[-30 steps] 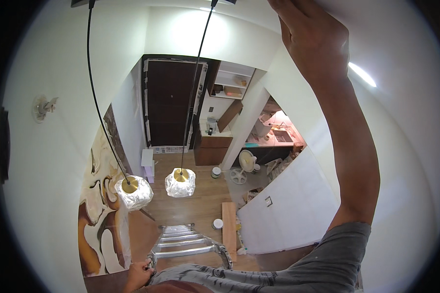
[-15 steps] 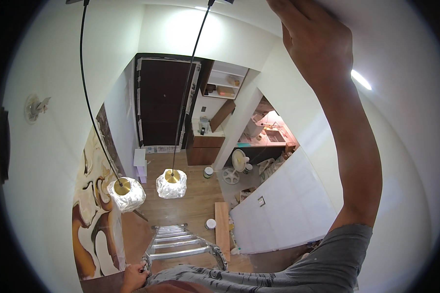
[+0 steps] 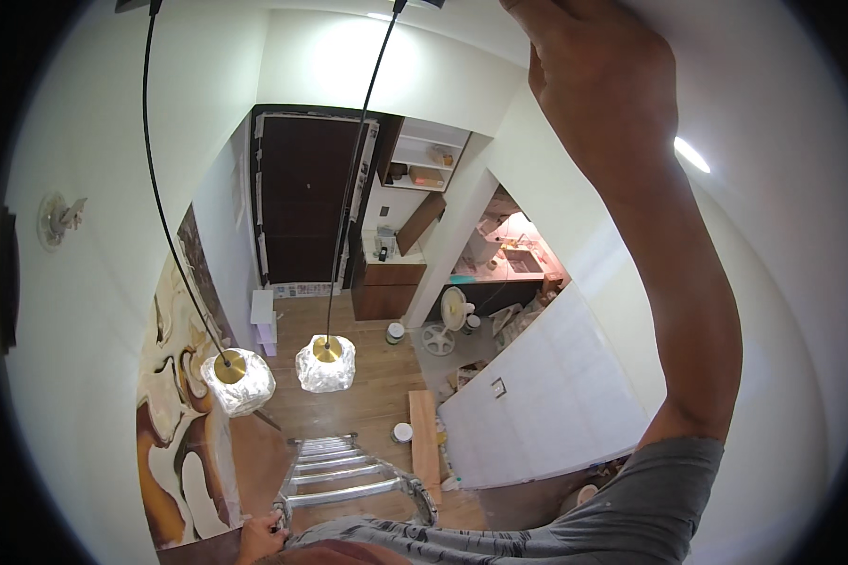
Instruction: The person stands on a ladder and works on a ceiling electrical box, manipulating wires and a mounting bracket for a light fixture. They repeatedly reach into the ceiling opening to adjust components while holding the fixture's cord.
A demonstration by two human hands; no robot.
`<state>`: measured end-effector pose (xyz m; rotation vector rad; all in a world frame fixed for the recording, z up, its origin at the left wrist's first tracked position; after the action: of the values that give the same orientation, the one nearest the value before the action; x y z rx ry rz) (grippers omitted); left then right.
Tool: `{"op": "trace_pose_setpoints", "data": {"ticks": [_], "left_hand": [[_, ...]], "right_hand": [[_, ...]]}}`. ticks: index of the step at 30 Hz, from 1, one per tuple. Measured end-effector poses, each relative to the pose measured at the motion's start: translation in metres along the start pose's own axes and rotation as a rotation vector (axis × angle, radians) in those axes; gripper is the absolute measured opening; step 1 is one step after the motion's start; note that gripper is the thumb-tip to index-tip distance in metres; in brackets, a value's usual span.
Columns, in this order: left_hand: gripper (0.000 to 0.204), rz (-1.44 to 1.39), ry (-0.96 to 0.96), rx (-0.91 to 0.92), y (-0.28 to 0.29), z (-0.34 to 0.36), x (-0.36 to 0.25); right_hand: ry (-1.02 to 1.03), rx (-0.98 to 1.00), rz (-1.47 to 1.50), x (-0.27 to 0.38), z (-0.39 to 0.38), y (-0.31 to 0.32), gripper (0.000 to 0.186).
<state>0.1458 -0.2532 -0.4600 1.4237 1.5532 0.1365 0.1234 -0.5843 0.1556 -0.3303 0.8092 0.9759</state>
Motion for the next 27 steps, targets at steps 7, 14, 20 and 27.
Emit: {"op": "trace_pose_setpoints", "data": {"ticks": [7, 14, 20, 27], "left_hand": [[0.05, -0.013, -0.147, -0.16, -0.013, 0.011, 0.026], [0.052, -0.085, -0.11, -0.122, -0.008, 0.011, 0.022], [0.054, -0.072, -0.131, -0.159, -0.017, 0.014, 0.032], [0.052, -0.043, -0.1, -0.119, -0.01, 0.01, 0.024]], "right_hand": [[-0.23, -0.171, 0.229, -0.002, -0.01, -0.011, 0.042], [-0.399, -0.25, 0.506, 0.001, -0.04, -0.044, 0.041], [-0.102, -0.277, 0.191, -0.005, -0.027, -0.002, 0.046], [0.006, -0.231, -0.024, -0.01, -0.023, 0.001, 0.047]]}}
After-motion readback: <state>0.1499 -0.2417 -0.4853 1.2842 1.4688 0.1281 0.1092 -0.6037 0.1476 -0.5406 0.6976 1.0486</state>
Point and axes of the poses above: each hand's wrist, its own z-axis towards the middle knuckle, its own y-axis out of the back of the hand, x = y × z, the point moved 8 cm from there along z, towards the middle knuckle, and after that the axes turned 8 degrees about z, right-handed, at the moved point
